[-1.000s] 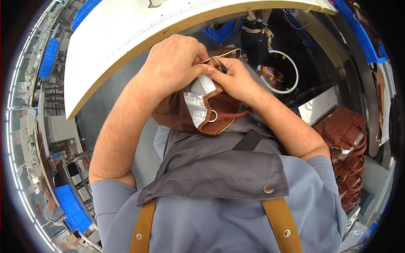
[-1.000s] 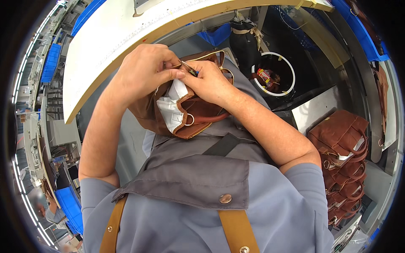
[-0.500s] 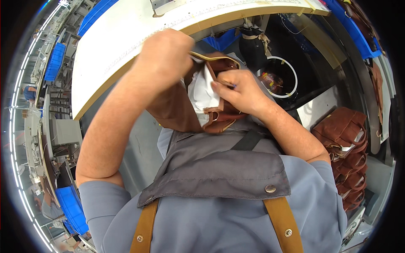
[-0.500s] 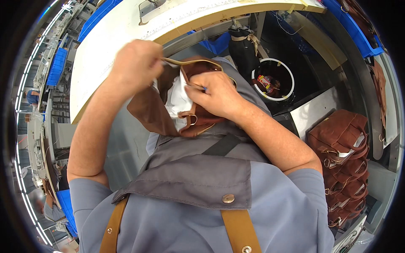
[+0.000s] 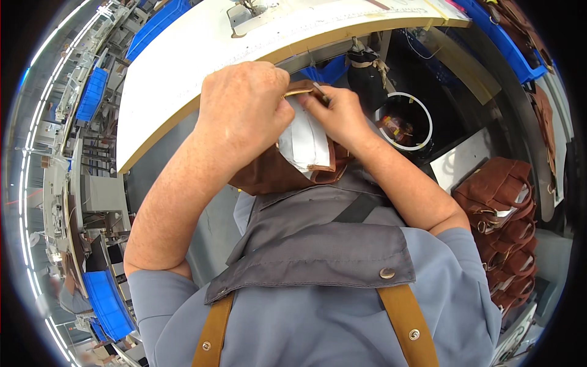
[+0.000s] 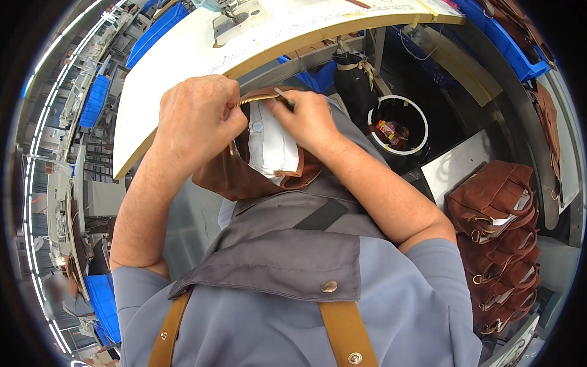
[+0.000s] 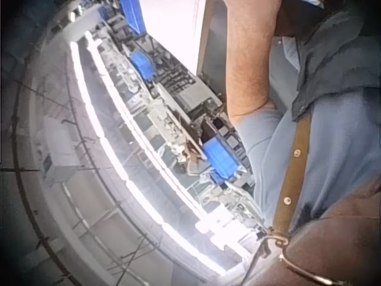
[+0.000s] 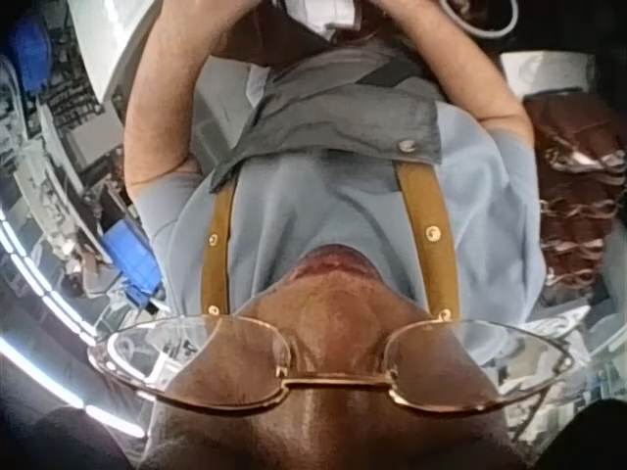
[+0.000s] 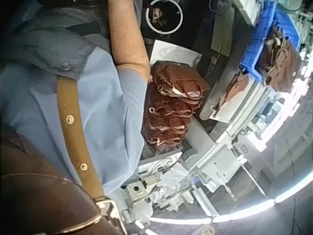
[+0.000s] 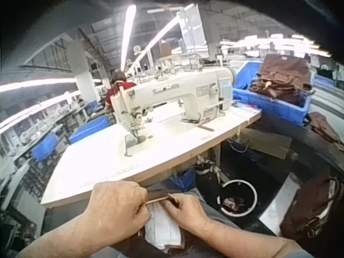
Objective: Sewing and trimming components for a brown fabric bag using a sewing machine and thread nippers.
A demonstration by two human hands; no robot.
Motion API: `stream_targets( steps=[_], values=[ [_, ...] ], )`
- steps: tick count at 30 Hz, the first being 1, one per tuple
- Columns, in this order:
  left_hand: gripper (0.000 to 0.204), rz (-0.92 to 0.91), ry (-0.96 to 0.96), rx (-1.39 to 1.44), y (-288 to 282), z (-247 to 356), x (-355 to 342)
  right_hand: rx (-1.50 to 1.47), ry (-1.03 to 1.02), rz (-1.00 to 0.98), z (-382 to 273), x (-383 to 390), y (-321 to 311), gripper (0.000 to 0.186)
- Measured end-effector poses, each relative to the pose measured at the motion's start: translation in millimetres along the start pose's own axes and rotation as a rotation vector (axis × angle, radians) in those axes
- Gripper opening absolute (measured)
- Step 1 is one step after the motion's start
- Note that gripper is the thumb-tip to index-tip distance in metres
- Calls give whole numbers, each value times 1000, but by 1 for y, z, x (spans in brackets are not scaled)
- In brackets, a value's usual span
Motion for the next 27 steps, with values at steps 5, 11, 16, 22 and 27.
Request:
stream_targets(
  steps=[5, 11, 16, 22, 27],
  values=[
    [11, -14, 83, 51, -9, 32, 11, -21, -227, 337, -12, 24, -71, 18],
    [29, 269, 178, 146, -22, 60, 1, 595, -627, 495, -93, 46, -149, 13],
    [24, 229, 98, 86, -11, 53, -5, 717, -833, 165, -107, 44, -120, 9],
    [10, 151, -48, 204, 27, 21, 27, 319, -862, -4, -90, 28, -84, 13],
    [14, 207, -165, 126, 20, -32, 53, 404, -822, 27, -68, 18, -75, 9]
  ],
)
Point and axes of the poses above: each hand's wrist, its own x-axis away from the middle knuckle, its own y-axis out of the palm, z = x × y, the point moved 8 cm from there along -x, towards the middle knuckle, and after that the axes turned 14 degrees about x, right-handed, at the moved point
